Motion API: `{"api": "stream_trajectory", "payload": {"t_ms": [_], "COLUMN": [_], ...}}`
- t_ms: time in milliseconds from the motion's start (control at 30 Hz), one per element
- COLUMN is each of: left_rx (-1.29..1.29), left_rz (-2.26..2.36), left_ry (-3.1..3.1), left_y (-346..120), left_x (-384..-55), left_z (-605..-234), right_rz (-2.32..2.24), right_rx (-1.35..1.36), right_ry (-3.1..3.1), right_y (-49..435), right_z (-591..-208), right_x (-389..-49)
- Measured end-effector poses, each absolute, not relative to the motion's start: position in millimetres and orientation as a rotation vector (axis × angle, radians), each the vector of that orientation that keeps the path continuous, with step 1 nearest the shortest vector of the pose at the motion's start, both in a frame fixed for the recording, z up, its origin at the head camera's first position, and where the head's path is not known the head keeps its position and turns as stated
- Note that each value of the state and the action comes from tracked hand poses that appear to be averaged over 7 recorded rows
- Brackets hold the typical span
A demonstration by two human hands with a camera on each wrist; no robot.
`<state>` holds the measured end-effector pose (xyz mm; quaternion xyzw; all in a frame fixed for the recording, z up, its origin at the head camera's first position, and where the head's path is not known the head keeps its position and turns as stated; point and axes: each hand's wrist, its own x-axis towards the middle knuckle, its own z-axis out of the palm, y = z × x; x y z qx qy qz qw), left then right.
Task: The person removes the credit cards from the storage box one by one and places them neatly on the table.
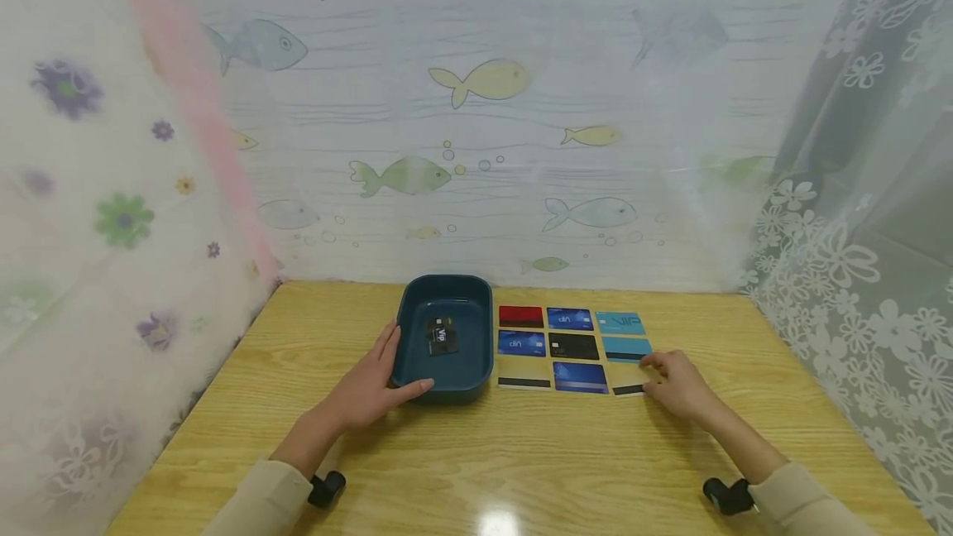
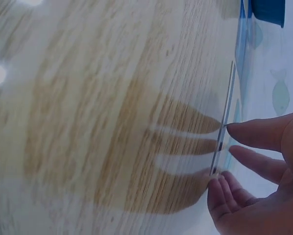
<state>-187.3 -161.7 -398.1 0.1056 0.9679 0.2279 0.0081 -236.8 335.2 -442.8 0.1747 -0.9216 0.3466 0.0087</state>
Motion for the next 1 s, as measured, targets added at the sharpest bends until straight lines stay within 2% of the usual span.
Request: {"api": "stream_trajectory", "payload": {"t_ms": [1000], "left_rx": [0.314], "left_rz": [0.711], "left_ry": [3.026], "left_y": [-162.4], "left_x": [-189.3], "left_z": [-400.0], "right_rz": [0.975], "right_rx": [0.501], "right_ry": [-2.930], "right_y": [337.3], "right_z": [-438.0], "right_x": [-232.5]}}
